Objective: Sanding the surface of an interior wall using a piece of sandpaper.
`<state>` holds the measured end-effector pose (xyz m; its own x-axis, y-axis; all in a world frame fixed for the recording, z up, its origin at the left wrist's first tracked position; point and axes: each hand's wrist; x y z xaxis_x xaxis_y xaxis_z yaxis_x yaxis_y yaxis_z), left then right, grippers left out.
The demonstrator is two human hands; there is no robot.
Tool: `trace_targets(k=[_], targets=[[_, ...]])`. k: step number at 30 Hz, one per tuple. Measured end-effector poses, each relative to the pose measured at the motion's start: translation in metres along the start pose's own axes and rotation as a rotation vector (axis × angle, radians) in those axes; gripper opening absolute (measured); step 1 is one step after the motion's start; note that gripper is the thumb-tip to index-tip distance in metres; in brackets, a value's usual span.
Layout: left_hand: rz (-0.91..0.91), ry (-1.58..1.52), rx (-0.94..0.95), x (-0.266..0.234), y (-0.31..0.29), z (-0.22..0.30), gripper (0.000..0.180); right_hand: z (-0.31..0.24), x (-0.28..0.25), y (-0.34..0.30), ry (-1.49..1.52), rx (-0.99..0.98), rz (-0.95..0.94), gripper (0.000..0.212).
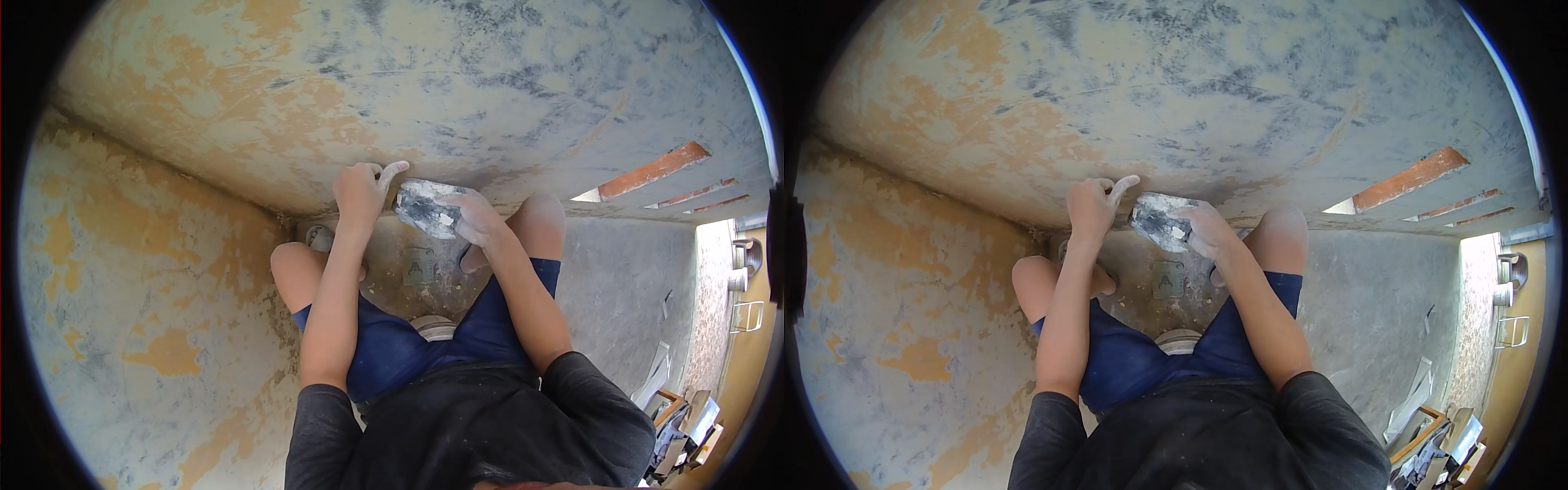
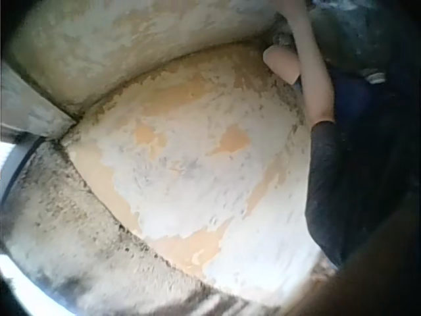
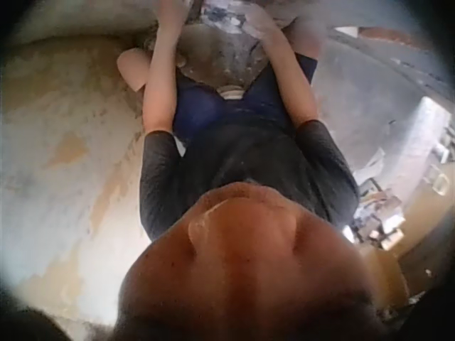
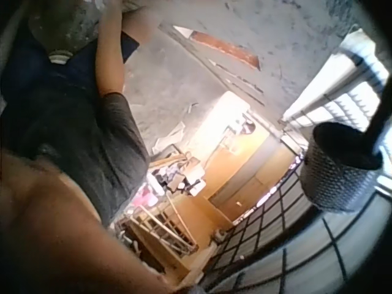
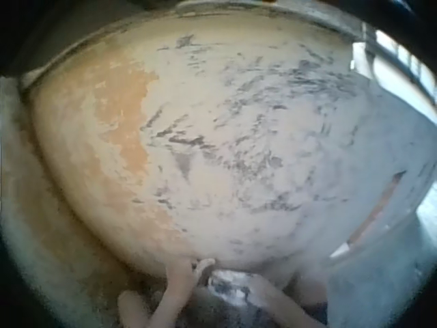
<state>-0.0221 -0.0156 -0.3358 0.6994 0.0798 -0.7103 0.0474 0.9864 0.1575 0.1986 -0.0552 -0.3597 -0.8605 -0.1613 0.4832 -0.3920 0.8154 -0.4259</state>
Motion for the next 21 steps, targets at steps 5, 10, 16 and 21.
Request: trace_targets(k=[5,10,16,21], targets=[[0.156,0.039,0.026,0.009,-0.002,-0.002,0.066,0.019,0.005,0.002,-0.063,-0.065,0.084,0.04],[0.19,0.028,-0.025,0.005,-0.001,-0.005,0.064,0.03,0.01,0.008,-0.084,-0.006,0.114,0.038],[0.23,-0.087,-0.076,0.006,0.003,-0.007,0.061,0.048,-0.005,0.019,0.017,-0.031,0.12,0.039],[0.194,-0.178,-0.1,0.008,0.0,-0.01,0.059,0.04,0.004,0.008,0.025,0.016,0.256,0.035]])
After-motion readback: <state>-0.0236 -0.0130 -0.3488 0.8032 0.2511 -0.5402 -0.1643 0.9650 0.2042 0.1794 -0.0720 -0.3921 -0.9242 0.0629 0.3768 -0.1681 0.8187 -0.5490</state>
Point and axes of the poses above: each hand's wrist, its own y-axis towards the middle knuckle, its own x-axis out of the palm, z = x × y, and after that the axes turned 13 degrees about -y, right-handed
